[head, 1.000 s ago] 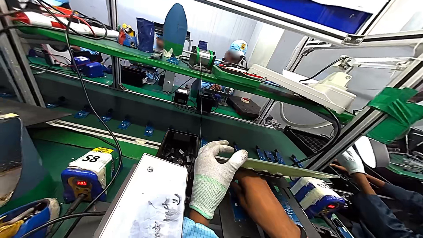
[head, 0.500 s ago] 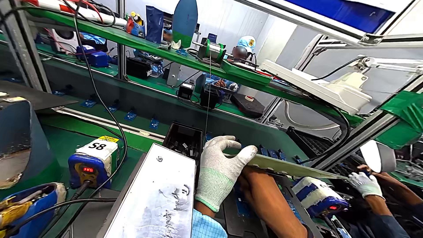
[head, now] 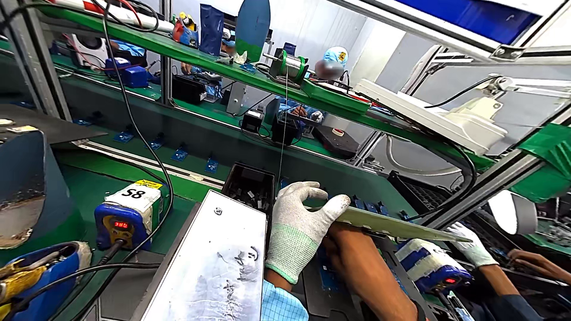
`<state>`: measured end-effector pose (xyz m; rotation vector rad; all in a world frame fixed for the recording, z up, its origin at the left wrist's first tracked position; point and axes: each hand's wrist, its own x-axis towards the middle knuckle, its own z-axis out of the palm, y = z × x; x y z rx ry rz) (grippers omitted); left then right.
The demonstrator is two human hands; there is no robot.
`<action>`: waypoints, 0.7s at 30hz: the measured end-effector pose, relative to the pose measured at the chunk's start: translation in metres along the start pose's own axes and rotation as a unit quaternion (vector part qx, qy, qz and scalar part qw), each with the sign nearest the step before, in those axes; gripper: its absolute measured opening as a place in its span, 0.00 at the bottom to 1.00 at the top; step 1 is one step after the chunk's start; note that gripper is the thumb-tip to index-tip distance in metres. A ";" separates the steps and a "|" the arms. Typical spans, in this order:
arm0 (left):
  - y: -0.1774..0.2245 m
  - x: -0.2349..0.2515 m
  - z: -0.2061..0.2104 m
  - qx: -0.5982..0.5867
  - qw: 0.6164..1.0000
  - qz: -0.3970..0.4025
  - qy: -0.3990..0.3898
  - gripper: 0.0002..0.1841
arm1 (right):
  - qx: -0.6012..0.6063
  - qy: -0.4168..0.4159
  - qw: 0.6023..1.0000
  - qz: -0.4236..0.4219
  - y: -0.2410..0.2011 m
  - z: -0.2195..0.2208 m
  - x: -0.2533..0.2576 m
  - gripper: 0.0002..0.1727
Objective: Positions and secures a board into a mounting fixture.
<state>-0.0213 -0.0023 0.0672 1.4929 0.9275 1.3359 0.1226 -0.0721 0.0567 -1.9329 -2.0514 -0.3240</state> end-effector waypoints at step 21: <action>0.000 -0.001 0.000 0.015 1.000 0.014 0.009 0.21 | -0.094 -0.183 0.978 0.018 -0.031 -0.031 0.013 0.14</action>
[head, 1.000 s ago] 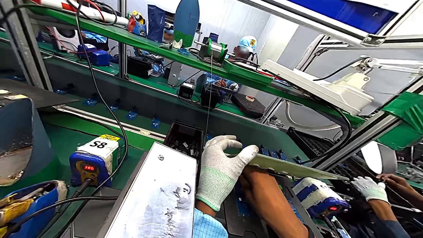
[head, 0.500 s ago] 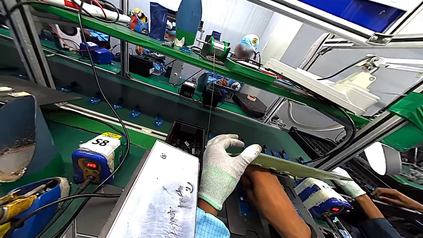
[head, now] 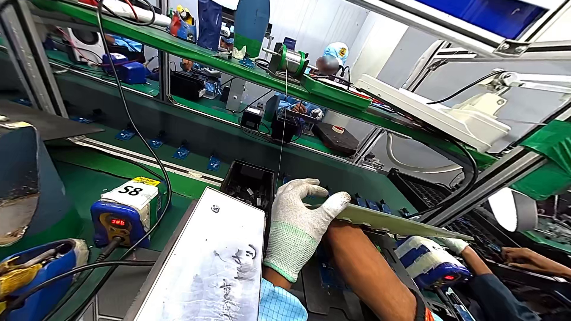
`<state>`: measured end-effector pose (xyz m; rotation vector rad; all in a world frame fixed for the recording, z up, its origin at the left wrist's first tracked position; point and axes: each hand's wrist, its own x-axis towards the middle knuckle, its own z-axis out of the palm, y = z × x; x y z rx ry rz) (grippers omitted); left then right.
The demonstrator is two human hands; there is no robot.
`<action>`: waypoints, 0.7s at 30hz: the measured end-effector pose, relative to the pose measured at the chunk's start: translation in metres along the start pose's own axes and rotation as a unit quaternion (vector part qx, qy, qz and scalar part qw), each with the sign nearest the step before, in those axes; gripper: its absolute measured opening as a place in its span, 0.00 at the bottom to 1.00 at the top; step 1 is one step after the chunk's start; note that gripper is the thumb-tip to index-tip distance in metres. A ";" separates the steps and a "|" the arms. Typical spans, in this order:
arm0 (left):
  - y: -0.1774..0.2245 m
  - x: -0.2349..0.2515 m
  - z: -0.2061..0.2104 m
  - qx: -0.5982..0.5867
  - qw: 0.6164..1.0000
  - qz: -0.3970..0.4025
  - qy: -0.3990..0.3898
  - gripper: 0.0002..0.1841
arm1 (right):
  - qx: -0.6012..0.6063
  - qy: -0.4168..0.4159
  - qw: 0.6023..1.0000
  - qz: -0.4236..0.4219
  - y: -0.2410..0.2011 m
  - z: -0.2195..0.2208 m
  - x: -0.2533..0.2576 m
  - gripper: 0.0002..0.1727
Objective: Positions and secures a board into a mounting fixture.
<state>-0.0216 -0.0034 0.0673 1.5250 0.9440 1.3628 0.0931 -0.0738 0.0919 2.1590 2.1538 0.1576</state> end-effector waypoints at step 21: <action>0.003 0.000 -0.002 0.004 1.000 -0.006 -0.006 0.21 | -0.007 0.020 1.000 0.004 0.007 0.010 0.001 0.11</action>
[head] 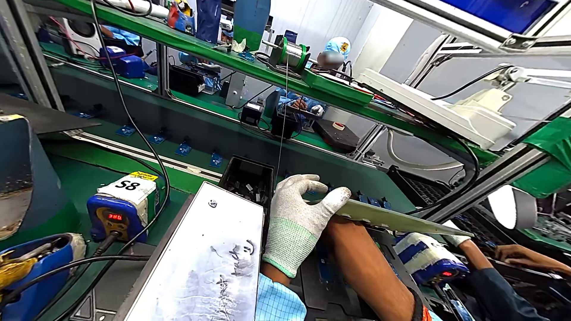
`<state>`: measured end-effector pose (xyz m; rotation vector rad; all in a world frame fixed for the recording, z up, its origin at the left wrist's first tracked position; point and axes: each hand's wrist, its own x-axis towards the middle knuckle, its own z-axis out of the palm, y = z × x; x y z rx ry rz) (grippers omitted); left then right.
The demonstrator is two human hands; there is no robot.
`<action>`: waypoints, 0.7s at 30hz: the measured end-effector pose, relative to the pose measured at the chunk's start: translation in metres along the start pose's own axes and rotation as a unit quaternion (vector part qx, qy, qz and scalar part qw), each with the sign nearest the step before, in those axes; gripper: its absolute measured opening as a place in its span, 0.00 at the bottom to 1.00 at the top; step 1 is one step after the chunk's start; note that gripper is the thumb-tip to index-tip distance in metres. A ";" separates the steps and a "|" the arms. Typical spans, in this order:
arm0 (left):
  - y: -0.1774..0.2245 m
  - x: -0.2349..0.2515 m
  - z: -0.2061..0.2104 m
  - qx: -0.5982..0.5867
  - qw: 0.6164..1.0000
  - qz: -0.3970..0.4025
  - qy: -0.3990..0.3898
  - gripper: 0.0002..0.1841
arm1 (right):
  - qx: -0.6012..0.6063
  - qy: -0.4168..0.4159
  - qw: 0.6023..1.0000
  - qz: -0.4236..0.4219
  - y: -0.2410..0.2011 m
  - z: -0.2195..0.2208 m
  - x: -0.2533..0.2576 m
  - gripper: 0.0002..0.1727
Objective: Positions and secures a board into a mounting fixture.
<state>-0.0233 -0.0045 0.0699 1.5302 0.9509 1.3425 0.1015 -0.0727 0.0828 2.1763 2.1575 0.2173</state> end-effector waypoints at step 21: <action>0.001 0.004 0.005 -0.010 1.000 -0.014 0.000 0.20 | 0.061 0.182 0.977 -0.092 0.015 0.036 -0.002 0.09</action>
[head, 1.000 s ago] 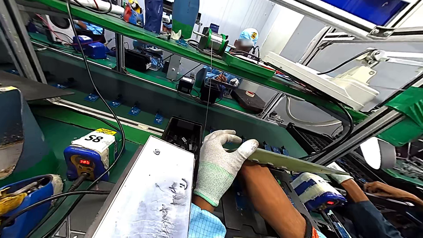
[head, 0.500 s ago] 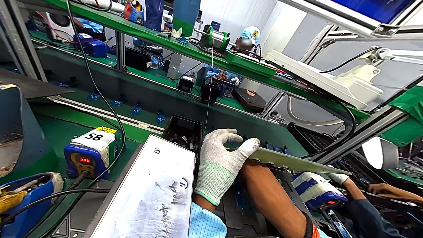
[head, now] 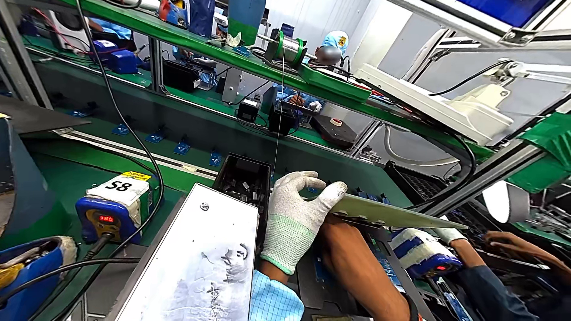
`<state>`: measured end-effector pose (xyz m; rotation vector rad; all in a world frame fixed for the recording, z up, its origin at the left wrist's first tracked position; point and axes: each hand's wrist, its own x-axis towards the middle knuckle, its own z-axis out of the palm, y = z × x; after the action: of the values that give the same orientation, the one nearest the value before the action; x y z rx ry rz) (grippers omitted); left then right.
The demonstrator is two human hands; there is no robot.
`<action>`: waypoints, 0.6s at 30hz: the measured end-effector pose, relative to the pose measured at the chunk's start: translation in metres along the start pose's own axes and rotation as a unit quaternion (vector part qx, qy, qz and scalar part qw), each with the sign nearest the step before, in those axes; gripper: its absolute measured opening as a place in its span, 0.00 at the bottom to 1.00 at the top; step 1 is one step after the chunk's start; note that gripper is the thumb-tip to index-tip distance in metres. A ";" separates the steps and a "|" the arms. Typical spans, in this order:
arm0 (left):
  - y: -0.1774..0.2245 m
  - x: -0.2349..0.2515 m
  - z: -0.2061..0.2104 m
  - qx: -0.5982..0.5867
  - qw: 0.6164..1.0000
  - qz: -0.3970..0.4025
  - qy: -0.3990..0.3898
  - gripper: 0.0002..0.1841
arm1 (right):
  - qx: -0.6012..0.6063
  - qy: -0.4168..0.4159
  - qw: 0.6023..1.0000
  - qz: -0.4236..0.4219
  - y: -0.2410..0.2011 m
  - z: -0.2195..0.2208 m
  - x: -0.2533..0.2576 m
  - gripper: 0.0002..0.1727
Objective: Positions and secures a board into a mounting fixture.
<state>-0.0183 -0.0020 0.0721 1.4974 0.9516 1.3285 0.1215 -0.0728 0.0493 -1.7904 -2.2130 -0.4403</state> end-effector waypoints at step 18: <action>-0.001 0.006 0.002 0.001 1.000 0.017 0.001 0.18 | 0.086 -0.071 0.993 0.030 0.012 -0.004 0.003 0.09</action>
<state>-0.0158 0.0037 0.0734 1.5197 0.9325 1.3528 0.1324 -0.0696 0.0546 -1.8406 -2.2058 -0.1086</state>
